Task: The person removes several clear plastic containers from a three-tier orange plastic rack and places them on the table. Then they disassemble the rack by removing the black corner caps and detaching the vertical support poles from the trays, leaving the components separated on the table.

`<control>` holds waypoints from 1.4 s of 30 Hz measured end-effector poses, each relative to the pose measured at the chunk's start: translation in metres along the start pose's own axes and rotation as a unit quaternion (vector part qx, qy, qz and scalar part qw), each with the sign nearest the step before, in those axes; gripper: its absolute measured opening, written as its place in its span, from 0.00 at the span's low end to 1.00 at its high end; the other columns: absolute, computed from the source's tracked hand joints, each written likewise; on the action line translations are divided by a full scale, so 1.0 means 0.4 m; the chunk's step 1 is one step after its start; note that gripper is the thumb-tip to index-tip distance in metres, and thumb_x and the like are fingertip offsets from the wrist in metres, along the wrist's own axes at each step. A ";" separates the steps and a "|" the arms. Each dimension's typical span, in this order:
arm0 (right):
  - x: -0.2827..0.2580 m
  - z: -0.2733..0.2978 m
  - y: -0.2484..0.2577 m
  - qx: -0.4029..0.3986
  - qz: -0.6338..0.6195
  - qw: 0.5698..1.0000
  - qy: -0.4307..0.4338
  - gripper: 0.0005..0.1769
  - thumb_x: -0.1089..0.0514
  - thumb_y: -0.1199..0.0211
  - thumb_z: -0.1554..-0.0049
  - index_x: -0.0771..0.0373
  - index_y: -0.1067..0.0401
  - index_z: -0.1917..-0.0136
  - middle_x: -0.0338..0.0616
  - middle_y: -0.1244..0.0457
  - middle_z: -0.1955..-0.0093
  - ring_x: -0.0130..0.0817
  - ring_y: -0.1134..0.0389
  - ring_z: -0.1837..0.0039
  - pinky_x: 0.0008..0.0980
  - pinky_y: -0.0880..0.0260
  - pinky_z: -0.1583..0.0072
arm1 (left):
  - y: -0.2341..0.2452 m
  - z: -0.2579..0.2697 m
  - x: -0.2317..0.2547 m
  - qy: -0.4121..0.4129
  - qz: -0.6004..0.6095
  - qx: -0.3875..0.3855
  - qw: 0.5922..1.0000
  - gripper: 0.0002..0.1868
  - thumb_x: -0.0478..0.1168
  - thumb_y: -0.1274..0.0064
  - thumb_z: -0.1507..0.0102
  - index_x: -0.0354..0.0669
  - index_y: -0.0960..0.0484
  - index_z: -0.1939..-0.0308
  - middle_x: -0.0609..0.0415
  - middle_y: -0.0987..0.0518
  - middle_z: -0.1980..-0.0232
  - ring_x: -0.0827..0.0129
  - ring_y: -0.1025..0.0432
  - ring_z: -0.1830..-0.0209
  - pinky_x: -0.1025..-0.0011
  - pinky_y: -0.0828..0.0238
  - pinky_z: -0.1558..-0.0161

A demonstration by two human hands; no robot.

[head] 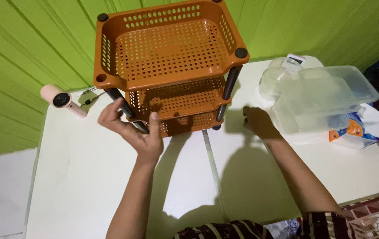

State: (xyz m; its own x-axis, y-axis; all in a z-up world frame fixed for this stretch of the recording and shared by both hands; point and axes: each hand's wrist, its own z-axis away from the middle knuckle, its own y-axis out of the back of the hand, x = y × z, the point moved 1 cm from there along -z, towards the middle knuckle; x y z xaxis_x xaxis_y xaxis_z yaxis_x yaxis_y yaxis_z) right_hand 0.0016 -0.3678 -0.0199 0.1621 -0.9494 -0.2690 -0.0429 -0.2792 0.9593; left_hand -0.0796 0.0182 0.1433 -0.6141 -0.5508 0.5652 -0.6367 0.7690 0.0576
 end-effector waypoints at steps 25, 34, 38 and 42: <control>-0.449 0.001 0.777 0.142 -0.038 0.954 0.262 0.15 0.58 0.29 0.42 0.65 0.20 0.43 0.49 0.32 0.51 0.40 0.29 0.50 0.37 0.29 0.50 | -0.208 -0.104 0.214 -0.205 -0.104 -0.160 0.960 0.32 0.58 0.38 0.37 0.39 0.23 0.37 0.48 0.25 0.40 0.53 0.35 0.32 0.56 0.46 0.35; -0.520 -0.011 0.820 0.035 0.125 0.972 0.194 0.18 0.56 0.29 0.48 0.63 0.20 0.44 0.49 0.32 0.53 0.43 0.28 0.55 0.42 0.27 0.52 | -0.253 -0.110 0.221 -0.182 -0.131 -0.139 0.965 0.22 0.55 0.35 0.39 0.43 0.17 0.51 0.53 0.23 0.53 0.60 0.31 0.51 0.59 0.44 0.46; -0.542 -0.012 0.826 0.019 0.171 0.963 0.206 0.18 0.56 0.28 0.50 0.64 0.20 0.47 0.50 0.32 0.53 0.43 0.28 0.56 0.42 0.26 0.51 | -0.266 -0.107 0.219 -0.171 -0.135 -0.121 0.968 0.21 0.56 0.35 0.40 0.45 0.17 0.53 0.55 0.23 0.53 0.61 0.30 0.50 0.59 0.45 0.45; -0.538 -0.010 0.827 0.021 0.164 0.962 0.219 0.13 0.58 0.29 0.50 0.66 0.21 0.52 0.50 0.33 0.55 0.47 0.29 0.57 0.44 0.28 0.52 | -0.272 -0.106 0.215 -0.166 -0.137 -0.117 0.970 0.21 0.57 0.36 0.40 0.47 0.17 0.54 0.56 0.23 0.53 0.62 0.30 0.50 0.60 0.45 0.46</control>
State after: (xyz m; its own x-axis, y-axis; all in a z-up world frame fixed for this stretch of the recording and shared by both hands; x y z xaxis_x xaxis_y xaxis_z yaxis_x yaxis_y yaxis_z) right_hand -0.0433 -0.2554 0.3555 0.5320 -0.8384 0.1188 -0.2016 0.0108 0.9794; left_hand -0.0436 -0.0991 0.2205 -0.5779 -0.7890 0.2084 -0.6982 0.6102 0.3744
